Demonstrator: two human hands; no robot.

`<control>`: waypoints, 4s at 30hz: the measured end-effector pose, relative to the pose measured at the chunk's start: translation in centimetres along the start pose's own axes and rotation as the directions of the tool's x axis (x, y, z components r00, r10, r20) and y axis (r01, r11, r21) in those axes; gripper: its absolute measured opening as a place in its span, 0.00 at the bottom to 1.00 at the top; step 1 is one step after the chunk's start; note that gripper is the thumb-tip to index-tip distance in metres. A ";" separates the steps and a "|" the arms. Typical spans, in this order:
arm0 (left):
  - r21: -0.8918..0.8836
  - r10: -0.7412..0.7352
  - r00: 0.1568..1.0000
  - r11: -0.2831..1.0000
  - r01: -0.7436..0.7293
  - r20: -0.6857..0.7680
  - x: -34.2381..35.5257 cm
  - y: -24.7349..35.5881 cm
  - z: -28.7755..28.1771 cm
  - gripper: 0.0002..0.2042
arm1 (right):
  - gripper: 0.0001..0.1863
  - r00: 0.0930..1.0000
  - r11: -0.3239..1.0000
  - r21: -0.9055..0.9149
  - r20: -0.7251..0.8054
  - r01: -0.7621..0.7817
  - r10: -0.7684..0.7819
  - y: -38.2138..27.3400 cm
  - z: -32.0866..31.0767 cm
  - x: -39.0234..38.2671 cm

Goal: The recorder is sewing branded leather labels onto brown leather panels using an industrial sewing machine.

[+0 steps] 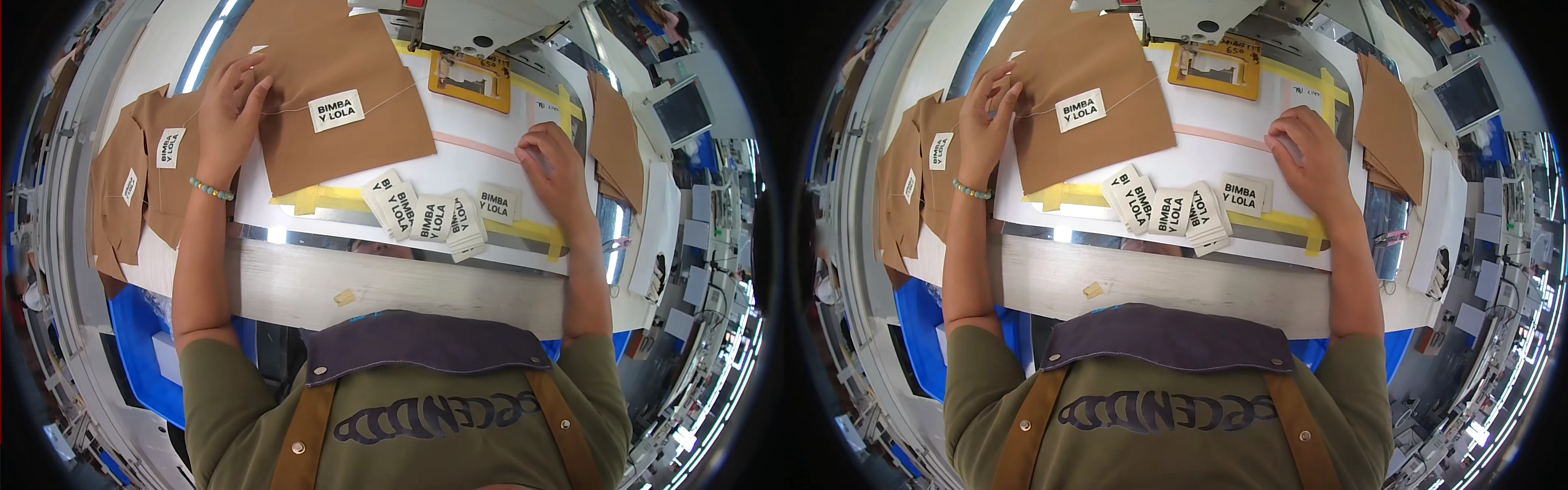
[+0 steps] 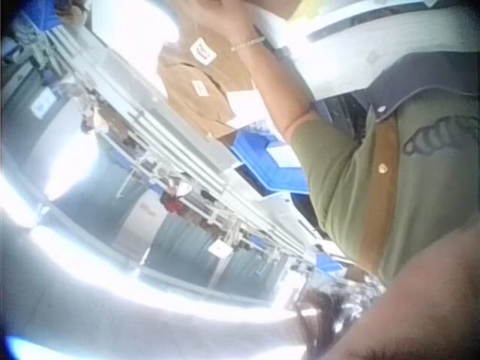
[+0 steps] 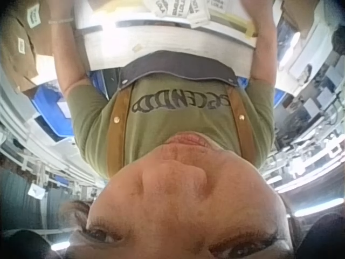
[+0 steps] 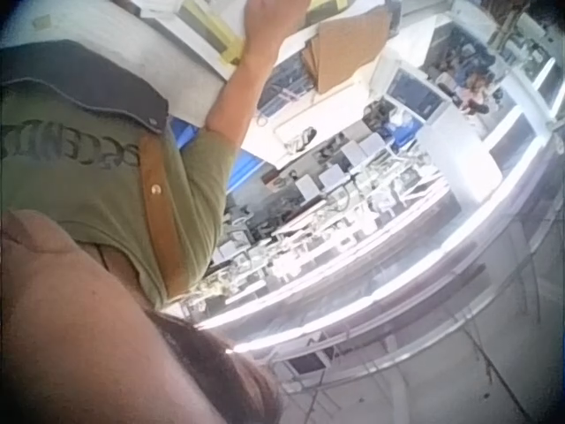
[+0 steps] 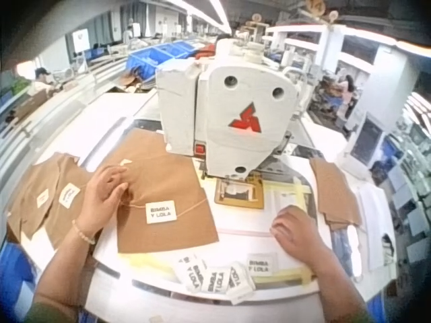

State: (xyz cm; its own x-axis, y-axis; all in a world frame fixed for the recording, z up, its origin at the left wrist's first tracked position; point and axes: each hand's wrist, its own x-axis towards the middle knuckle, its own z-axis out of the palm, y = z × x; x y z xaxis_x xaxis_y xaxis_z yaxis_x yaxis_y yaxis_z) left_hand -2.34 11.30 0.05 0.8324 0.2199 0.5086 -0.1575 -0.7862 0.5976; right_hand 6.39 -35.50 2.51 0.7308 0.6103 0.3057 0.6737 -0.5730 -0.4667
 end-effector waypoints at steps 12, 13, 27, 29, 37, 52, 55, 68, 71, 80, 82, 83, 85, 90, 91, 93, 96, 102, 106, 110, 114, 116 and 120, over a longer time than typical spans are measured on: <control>0.333 0.102 0.982 0.931 -0.150 0.157 -0.5 -2.6 0.7 0.21 | 0.07 1.000 1.000 -0.014 -0.007 0.006 -0.006 0.4 0.0 -0.2; 0.332 0.103 0.982 0.931 -0.151 0.157 -0.5 -2.6 0.8 0.21 | 0.07 1.000 1.000 -0.008 -0.006 0.005 -0.005 0.4 0.0 -0.2; 0.535 0.051 0.985 0.834 -0.134 0.167 -1.2 -3.7 1.1 0.30 | 0.07 1.000 1.000 -0.024 -0.003 0.009 -0.009 0.0 0.0 0.0; 0.580 0.005 0.985 0.808 -0.105 0.172 -1.3 -3.5 0.8 0.30 | 0.07 1.000 1.000 -0.023 -0.014 0.014 -0.014 -0.1 -0.1 -0.1; 0.522 0.120 0.986 0.837 -0.165 0.120 -1.9 2.9 0.8 0.26 | 0.06 1.000 0.998 -0.066 0.008 0.019 -0.019 -0.4 0.0 0.2; 0.271 0.204 0.879 0.900 -0.341 0.431 -3.4 5.9 3.0 0.25 | 0.06 1.000 0.999 -0.051 0.008 -0.002 0.003 -0.5 -0.1 0.4; 0.259 0.206 0.876 0.903 -0.342 0.436 -3.5 5.7 3.0 0.26 | 0.05 1.000 0.998 -0.058 0.010 0.001 0.000 -0.7 -0.2 0.4; 0.211 0.216 0.871 0.919 -0.334 0.442 -3.6 5.3 2.8 0.25 | 0.05 0.999 0.999 -0.049 0.033 -0.014 0.016 -1.1 -0.1 0.7; 0.184 0.227 0.874 0.926 -0.331 0.429 -3.7 5.0 2.7 0.23 | 0.05 0.999 0.998 -0.056 0.036 0.008 -0.006 -0.7 0.0 0.9; 0.183 0.274 0.876 0.912 -0.367 0.396 -4.2 4.7 3.3 0.23 | 0.04 0.999 0.997 -0.067 0.027 -0.044 0.045 0.0 0.0 0.1; 0.193 0.273 0.880 0.910 -0.368 0.389 -4.3 4.6 3.4 0.23 | 0.04 0.998 0.997 -0.048 0.031 -0.054 0.055 0.0 0.1 0.2; 0.192 0.283 0.877 0.906 -0.377 0.388 -4.3 4.5 3.4 0.24 | 0.04 0.996 0.996 -0.032 0.031 -0.078 0.079 -0.1 0.1 0.2; 0.195 0.280 0.877 0.906 -0.376 0.390 -4.3 4.5 3.3 0.24 | 0.04 0.996 0.997 -0.020 0.036 -0.077 0.078 -0.1 0.1 0.3; 0.209 0.264 0.872 0.904 -0.373 0.413 -4.1 4.8 3.1 0.26 | 0.04 0.996 0.997 0.001 0.042 -0.077 0.077 -0.4 0.0 0.4; 0.210 0.261 0.871 0.904 -0.371 0.417 -4.1 4.8 3.1 0.26 | 0.04 0.996 0.997 0.008 0.043 -0.083 0.083 -0.5 0.0 0.5; 0.212 0.259 0.870 0.904 -0.371 0.420 -4.1 4.8 3.1 0.27 | 0.04 0.995 0.996 0.012 0.043 -0.088 0.087 -0.6 0.0 0.5; 0.217 0.261 0.870 0.902 -0.374 0.418 -4.1 4.8 3.2 0.27 | 0.04 0.995 0.996 0.016 0.046 -0.090 0.089 -0.5 0.0 0.4; 0.220 0.260 0.874 0.902 -0.372 0.411 -4.1 4.7 3.2 0.28 | 0.04 0.996 0.998 0.005 0.054 -0.069 0.068 -0.1 -0.1 0.4; 0.215 0.249 0.870 0.906 -0.365 0.427 -4.1 4.7 3.1 0.29 | 0.04 0.996 0.997 0.001 0.047 -0.077 0.077 -0.2 0.0 0.3; 0.213 0.249 0.873 0.908 -0.361 0.419 -4.2 4.6 3.2 0.29 | 0.05 0.996 0.997 -0.012 0.040 -0.073 0.074 -0.3 0.0 0.4; 0.217 0.253 0.873 0.905 -0.366 0.416 -4.2 4.6 3.2 0.29 | 0.04 0.997 0.998 -0.011 0.037 -0.069 0.070 -0.4 0.0 0.4; 0.223 0.248 0.870 0.903 -0.366 0.425 -4.2 4.6 3.2 0.29 | 0.04 0.997 0.998 -0.008 0.038 -0.068 0.068 -0.4 0.0 0.4; 0.219 0.245 0.871 0.906 -0.363 0.427 -4.2 4.5 3.2 0.29 | 0.04 0.996 0.997 -0.005 0.044 -0.071 0.071 -0.6 0.0 0.5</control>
State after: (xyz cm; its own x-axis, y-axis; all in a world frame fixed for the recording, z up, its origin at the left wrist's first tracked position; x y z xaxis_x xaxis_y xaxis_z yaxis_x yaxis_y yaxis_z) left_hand -4.84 5.00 -1.36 0.9127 -0.2477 0.3248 -0.3280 -0.9185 0.2211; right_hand 6.35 -34.85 2.93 0.7712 0.5918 0.2347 0.6209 -0.6177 -0.4826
